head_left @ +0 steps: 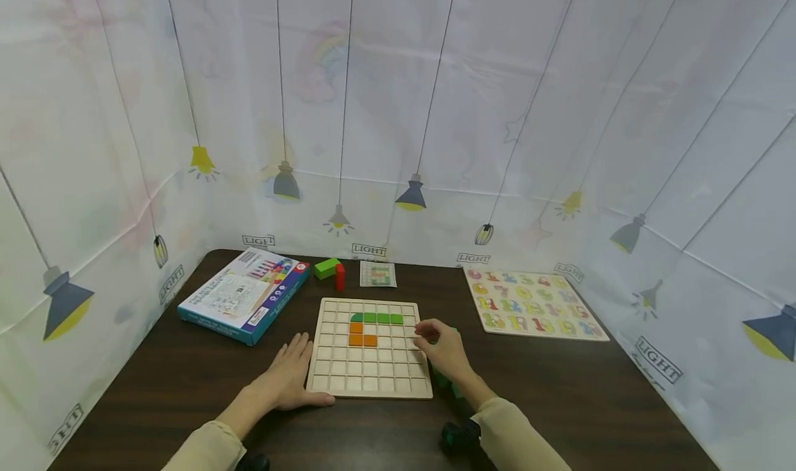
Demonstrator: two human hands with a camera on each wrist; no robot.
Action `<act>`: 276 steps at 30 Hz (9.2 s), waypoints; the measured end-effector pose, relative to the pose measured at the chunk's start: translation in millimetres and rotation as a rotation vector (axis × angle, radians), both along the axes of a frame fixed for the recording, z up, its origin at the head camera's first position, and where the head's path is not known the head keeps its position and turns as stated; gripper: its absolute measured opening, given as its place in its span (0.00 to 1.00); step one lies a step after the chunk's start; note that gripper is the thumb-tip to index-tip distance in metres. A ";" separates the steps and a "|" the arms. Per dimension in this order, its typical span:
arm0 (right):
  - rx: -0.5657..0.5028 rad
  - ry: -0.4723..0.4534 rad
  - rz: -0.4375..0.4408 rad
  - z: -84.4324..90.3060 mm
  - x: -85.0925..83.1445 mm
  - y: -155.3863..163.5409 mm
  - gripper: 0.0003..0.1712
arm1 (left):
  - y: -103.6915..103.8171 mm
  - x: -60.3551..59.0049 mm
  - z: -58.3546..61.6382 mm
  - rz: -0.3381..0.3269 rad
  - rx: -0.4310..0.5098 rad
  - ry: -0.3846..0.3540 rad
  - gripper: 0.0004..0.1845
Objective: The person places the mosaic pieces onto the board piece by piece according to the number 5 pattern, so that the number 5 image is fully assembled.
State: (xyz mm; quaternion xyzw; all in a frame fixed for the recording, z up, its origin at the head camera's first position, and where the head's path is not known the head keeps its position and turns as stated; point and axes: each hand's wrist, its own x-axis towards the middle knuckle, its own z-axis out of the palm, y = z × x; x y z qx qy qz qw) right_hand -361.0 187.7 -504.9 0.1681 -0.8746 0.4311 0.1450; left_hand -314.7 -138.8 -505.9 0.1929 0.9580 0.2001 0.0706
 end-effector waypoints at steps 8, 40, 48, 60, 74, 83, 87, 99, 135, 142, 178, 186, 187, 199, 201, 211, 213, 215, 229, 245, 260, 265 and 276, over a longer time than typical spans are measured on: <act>0.055 -0.019 -0.040 -4.5 8.9 22.4 0.10 | 0.1 0.8 -0.5 0.001 -0.005 0.010 0.66; 0.212 -0.054 -0.025 -6.4 8.8 40.9 0.11 | -0.4 2.3 1.7 0.002 -0.019 0.012 0.65; 0.214 -0.043 -0.031 -9.3 8.1 40.6 0.10 | 0.1 2.7 0.8 0.004 -0.017 0.009 0.65; 0.193 -0.032 -0.064 -13.6 2.7 43.2 0.10 | -0.1 1.4 0.7 -0.003 -0.001 0.011 0.65; 0.111 0.061 -0.038 -7.3 -0.6 24.2 0.12 | -0.3 2.8 1.9 -0.009 0.005 0.017 0.64; 0.096 0.053 0.014 -9.0 -6.6 1.0 0.12 | -2.2 2.2 -1.3 -0.004 0.011 0.025 0.65; 0.084 0.035 0.022 -10.7 -8.4 -8.8 0.12 | -2.6 3.1 -1.6 -0.003 0.016 0.017 0.65; 0.086 0.036 0.065 -14.0 -13.3 -35.3 0.11 | -1.0 1.9 0.2 -0.007 0.007 0.010 0.65; 0.134 0.079 0.063 -14.4 -10.3 -47.6 0.12 | -1.0 0.1 -1.8 -0.004 -0.002 0.019 0.66; 0.090 0.134 0.061 -18.2 -12.3 -35.0 0.11 | -0.4 1.5 -0.3 0.001 0.006 0.021 0.65; 0.110 0.037 -0.151 -12.9 25.0 68.6 0.10 | -0.3 1.0 -3.8 -0.012 -0.013 0.036 0.65; 0.115 0.019 -0.140 -14.1 26.5 71.6 0.14 | -0.5 0.9 -2.6 -0.007 -0.013 0.030 0.65; 0.116 0.021 -0.139 -14.1 26.2 71.8 0.14 | -0.4 0.8 -2.2 -0.006 -0.016 0.029 0.65; 0.172 -0.120 -0.034 -8.8 23.4 73.9 0.11 | 0.2 -0.2 -2.7 -0.005 -0.019 0.028 0.65; 0.181 -0.120 0.002 -7.5 23.3 73.5 0.11 | 0.2 0.0 -2.2 -0.005 -0.018 0.025 0.66; 0.192 -0.146 0.075 -3.4 23.4 72.4 0.12 | 0.5 1.3 -0.5 -0.003 -0.014 0.021 0.65; 0.194 -0.144 0.092 -2.9 23.5 73.1 0.14 | 0.6 1.0 -0.6 -0.004 -0.016 0.021 0.65; 0.195 -0.146 0.086 -2.9 23.5 73.5 0.15 | 0.8 0.7 -0.7 -0.004 -0.020 0.020 0.65; 0.133 -0.161 -0.104 -7.7 23.1 76.7 0.17 | 1.5 0.8 0.3 -0.008 -0.019 0.021 0.65; 0.150 -0.113 -0.119 -4.0 19.5 70.3 0.14 | 1.4 1.3 1.0 -0.003 -0.014 0.011 0.65; 0.093 -0.024 -0.054 1.4 9.1 29.3 0.13 | -0.8 0.2 -3.1 -0.008 -0.005 0.014 0.65; 0.070 -0.023 -0.013 1.1 4.2 16.3 0.14 | -0.5 1.2 -1.1 -0.009 -0.002 0.016 0.65; 0.068 -0.016 0.062 -0.7 -6.3 -5.9 0.15 | -1.4 1.1 -1.2 -0.010 0.007 0.022 0.65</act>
